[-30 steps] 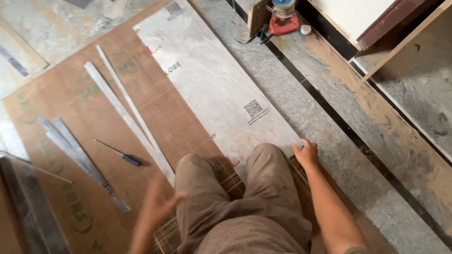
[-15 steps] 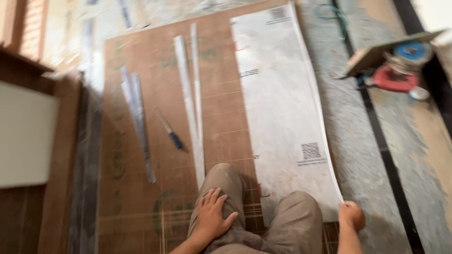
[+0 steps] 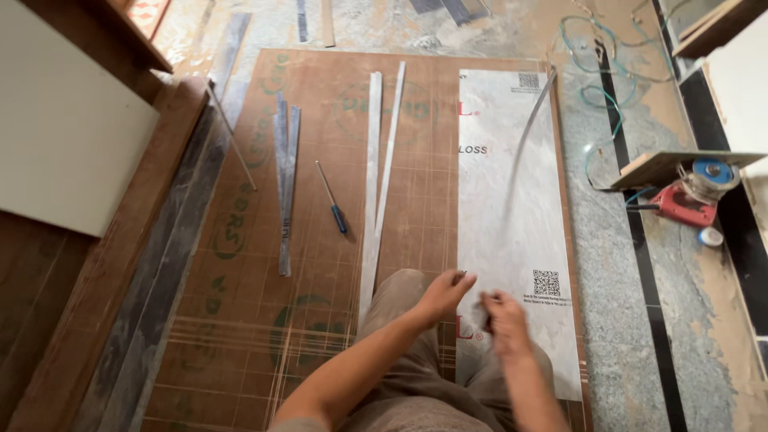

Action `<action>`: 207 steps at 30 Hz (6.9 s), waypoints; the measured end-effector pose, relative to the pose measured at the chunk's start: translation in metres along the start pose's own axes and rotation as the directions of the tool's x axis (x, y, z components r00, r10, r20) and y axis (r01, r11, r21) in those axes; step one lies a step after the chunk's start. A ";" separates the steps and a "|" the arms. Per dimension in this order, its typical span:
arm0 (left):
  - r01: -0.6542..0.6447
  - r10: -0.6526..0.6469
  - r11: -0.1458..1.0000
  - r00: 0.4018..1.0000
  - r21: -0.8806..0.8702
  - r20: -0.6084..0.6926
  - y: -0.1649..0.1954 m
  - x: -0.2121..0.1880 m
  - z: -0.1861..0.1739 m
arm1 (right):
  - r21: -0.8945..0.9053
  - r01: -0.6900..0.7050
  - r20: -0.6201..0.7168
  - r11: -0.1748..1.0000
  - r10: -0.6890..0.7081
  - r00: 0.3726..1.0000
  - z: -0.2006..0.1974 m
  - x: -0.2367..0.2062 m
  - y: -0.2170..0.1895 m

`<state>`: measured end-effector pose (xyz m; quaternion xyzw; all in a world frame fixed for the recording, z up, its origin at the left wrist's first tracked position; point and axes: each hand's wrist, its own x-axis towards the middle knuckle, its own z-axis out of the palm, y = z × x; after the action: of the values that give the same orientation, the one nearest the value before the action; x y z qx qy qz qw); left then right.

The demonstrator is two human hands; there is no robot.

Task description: The person sits on the floor and uses a handheld power saw to cut a large sheet of laminate flooring. They repeatedly position the saw, cut along the edge of the sheet, and separate the cut strips, which are placed to the side.

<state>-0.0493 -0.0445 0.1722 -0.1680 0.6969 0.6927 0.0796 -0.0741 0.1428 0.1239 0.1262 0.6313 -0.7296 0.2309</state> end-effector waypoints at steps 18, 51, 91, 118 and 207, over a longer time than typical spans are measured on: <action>0.499 -0.298 0.707 0.853 0.502 -0.429 -0.126 -0.014 -0.180 | -0.581 -0.184 -0.061 0.793 0.182 0.981 -0.011 -0.095 0.086; 0.507 -0.216 0.843 0.626 0.181 -0.749 -0.163 0.027 -0.156 | -0.868 -0.147 -0.136 0.474 0.058 0.989 0.002 -0.077 0.062; 0.461 0.118 0.637 0.733 0.617 -0.670 -0.180 0.027 -0.186 | -0.904 -0.124 -0.105 0.410 0.069 0.992 0.010 -0.072 0.056; 0.361 0.002 0.837 0.751 0.412 -0.661 -0.173 0.035 -0.157 | -0.885 -0.172 -0.148 0.432 0.090 0.985 0.008 -0.070 0.055; 0.466 -0.268 0.736 0.866 0.490 -0.422 -0.155 -0.061 -0.147 | -0.828 -0.099 -0.105 0.553 0.021 0.994 -0.019 -0.068 0.071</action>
<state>0.0791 -0.1799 0.0520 -0.3829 0.8286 0.3807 0.1483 0.0180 0.1667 0.0914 0.0541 0.9051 -0.3312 0.2613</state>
